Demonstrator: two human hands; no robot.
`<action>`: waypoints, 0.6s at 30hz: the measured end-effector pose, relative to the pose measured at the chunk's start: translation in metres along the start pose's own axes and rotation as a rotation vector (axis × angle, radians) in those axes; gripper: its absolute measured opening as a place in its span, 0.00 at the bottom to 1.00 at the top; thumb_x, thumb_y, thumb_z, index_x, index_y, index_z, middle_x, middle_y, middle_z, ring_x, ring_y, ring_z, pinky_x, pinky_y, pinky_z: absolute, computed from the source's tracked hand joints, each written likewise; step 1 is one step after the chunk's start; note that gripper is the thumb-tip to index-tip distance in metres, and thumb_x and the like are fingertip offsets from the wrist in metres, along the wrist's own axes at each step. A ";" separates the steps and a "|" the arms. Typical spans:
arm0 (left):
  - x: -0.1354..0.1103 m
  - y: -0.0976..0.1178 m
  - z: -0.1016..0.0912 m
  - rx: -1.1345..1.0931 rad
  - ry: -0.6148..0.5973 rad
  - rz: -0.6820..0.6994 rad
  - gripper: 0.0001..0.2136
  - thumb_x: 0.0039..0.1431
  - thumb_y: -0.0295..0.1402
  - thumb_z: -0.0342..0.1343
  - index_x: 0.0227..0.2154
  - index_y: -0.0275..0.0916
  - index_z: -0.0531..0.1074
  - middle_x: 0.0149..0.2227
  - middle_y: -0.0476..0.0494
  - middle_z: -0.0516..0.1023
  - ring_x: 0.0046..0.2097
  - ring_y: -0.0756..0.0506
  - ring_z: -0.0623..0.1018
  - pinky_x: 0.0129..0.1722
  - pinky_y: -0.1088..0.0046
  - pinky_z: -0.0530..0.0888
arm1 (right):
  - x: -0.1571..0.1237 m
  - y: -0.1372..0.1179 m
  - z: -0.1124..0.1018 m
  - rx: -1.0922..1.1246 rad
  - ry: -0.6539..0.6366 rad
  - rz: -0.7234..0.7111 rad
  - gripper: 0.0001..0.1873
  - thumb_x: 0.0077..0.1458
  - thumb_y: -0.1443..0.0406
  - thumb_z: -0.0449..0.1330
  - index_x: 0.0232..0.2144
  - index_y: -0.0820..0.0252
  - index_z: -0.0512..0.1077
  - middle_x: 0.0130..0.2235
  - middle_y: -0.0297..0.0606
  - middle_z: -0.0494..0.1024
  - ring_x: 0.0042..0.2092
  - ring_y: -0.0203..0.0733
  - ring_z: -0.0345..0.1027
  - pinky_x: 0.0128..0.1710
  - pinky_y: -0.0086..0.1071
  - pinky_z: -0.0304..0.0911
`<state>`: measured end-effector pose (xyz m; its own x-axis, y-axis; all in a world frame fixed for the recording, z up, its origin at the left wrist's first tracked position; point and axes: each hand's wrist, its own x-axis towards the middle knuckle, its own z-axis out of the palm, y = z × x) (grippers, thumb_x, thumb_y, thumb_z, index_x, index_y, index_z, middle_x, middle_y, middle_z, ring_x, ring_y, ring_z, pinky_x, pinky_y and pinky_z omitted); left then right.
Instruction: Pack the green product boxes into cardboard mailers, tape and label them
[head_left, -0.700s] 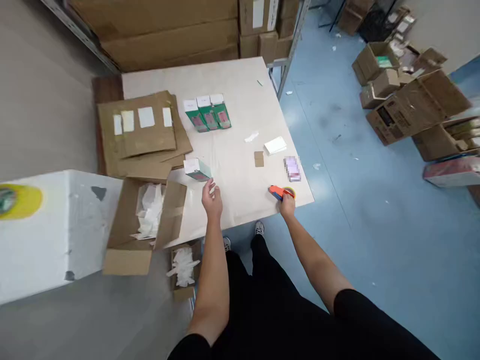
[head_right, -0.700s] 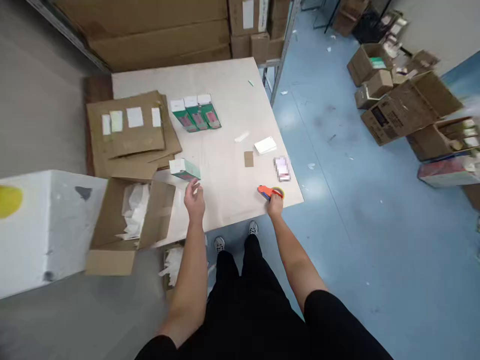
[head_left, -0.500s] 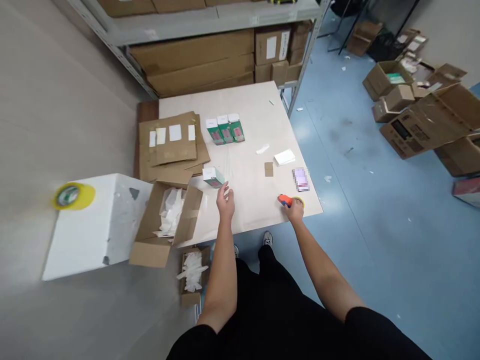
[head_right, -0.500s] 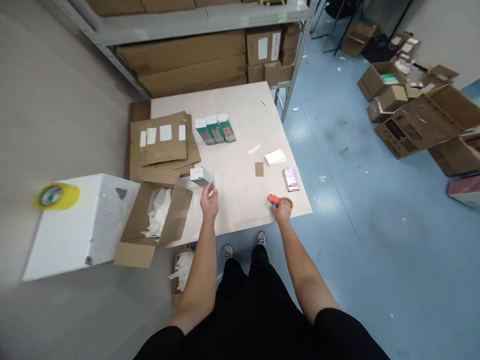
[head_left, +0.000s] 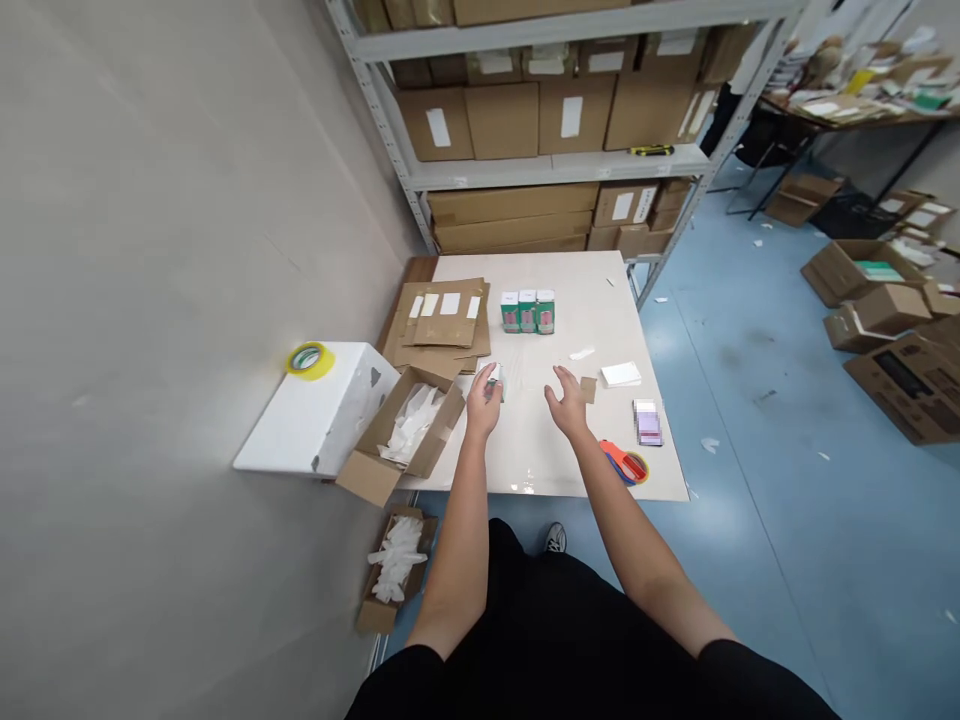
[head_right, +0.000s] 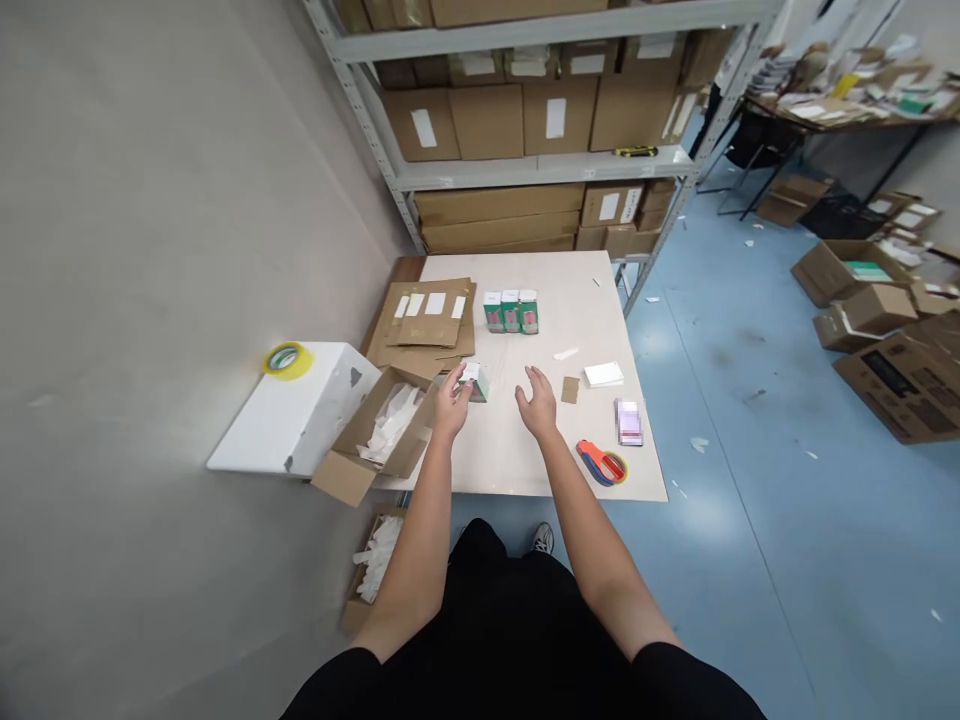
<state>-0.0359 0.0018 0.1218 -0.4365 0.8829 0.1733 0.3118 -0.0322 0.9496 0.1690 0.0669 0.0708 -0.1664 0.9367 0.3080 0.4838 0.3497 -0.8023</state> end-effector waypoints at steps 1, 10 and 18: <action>0.003 0.002 -0.010 0.006 0.014 0.001 0.22 0.68 0.39 0.56 0.63 0.45 0.73 0.68 0.38 0.71 0.68 0.38 0.70 0.64 0.59 0.72 | 0.006 -0.010 0.009 0.024 -0.022 -0.025 0.28 0.67 0.57 0.55 0.66 0.57 0.68 0.68 0.50 0.70 0.70 0.54 0.61 0.70 0.55 0.59; 0.044 -0.015 -0.091 0.021 0.137 -0.033 0.24 0.69 0.39 0.55 0.66 0.46 0.70 0.68 0.38 0.71 0.70 0.37 0.69 0.69 0.56 0.68 | 0.051 -0.069 0.092 0.129 -0.177 -0.097 0.31 0.65 0.57 0.57 0.68 0.57 0.68 0.70 0.49 0.66 0.72 0.53 0.59 0.72 0.53 0.56; 0.118 -0.057 -0.142 -0.062 0.138 -0.074 0.25 0.70 0.37 0.54 0.68 0.47 0.68 0.71 0.40 0.67 0.73 0.37 0.65 0.70 0.54 0.67 | 0.104 -0.100 0.169 0.101 -0.236 -0.129 0.31 0.66 0.57 0.57 0.69 0.54 0.66 0.71 0.46 0.66 0.73 0.51 0.58 0.73 0.52 0.55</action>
<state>-0.2255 0.0416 0.1249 -0.5692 0.8115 0.1319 0.2236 -0.0016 0.9747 -0.0423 0.1321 0.0969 -0.4221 0.8581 0.2926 0.3594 0.4547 -0.8149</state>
